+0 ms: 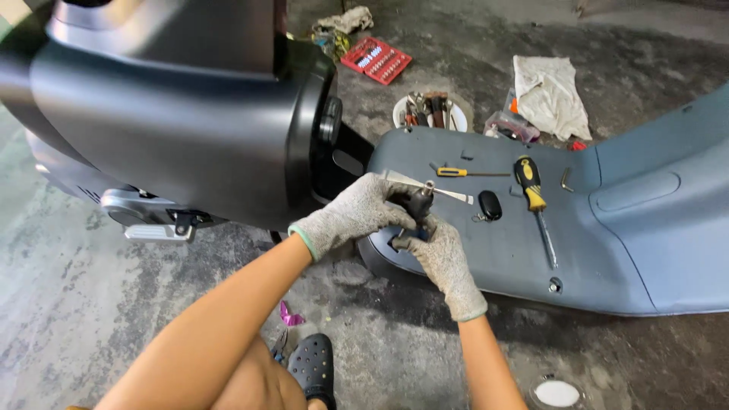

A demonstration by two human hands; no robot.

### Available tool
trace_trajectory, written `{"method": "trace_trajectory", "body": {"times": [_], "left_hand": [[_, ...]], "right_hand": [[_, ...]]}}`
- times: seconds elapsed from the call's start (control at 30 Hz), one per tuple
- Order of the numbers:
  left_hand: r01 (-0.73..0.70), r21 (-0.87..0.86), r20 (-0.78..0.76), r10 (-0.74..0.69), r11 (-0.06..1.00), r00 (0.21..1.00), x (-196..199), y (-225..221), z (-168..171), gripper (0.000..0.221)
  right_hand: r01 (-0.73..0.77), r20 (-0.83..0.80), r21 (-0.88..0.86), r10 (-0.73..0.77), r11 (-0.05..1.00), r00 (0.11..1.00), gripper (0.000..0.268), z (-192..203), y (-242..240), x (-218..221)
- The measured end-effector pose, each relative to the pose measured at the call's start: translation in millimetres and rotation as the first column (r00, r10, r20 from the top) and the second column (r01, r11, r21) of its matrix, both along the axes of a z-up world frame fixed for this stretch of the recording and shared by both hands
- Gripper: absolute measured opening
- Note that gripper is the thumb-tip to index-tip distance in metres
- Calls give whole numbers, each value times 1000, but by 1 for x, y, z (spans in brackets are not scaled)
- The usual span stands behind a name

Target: The person kneels beside an electric scooter and uses a socket wrench and screwdriver to unscrew fasteners from the under-seat body panel. They remove screws by hand, set them on the floor, then lift the gray panel off the scooter and place it on the ground with the tools resting on it.

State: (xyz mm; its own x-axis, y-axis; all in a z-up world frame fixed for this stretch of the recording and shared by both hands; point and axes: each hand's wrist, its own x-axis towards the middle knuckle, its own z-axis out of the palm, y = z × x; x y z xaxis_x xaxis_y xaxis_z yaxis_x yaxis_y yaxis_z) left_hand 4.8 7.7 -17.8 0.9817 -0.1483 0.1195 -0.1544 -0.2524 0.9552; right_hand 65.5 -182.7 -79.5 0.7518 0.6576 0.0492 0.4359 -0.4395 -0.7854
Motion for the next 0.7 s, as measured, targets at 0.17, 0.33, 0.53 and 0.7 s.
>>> {"method": "trace_trajectory", "body": {"times": [0.17,0.33,0.53,0.7], "left_hand": [[-173,-97,-85,165,980,983,-15,-11,7,45],[-287,68,-55,291,956,955,-32,-21,38,44],[-224,76,179,207,972,962,-22,-7,6,52],[-34,-58,47,37,998,998,-18,-5,-4,59]], "right_hand": [[155,-31,215,-152,964,988,40,-4,9,-11],[199,-24,228,-199,953,980,27,-13,8,-16],[165,-11,260,-168,951,986,22,-26,5,-14],[154,-112,234,-131,960,985,24,-40,2,1]]}}
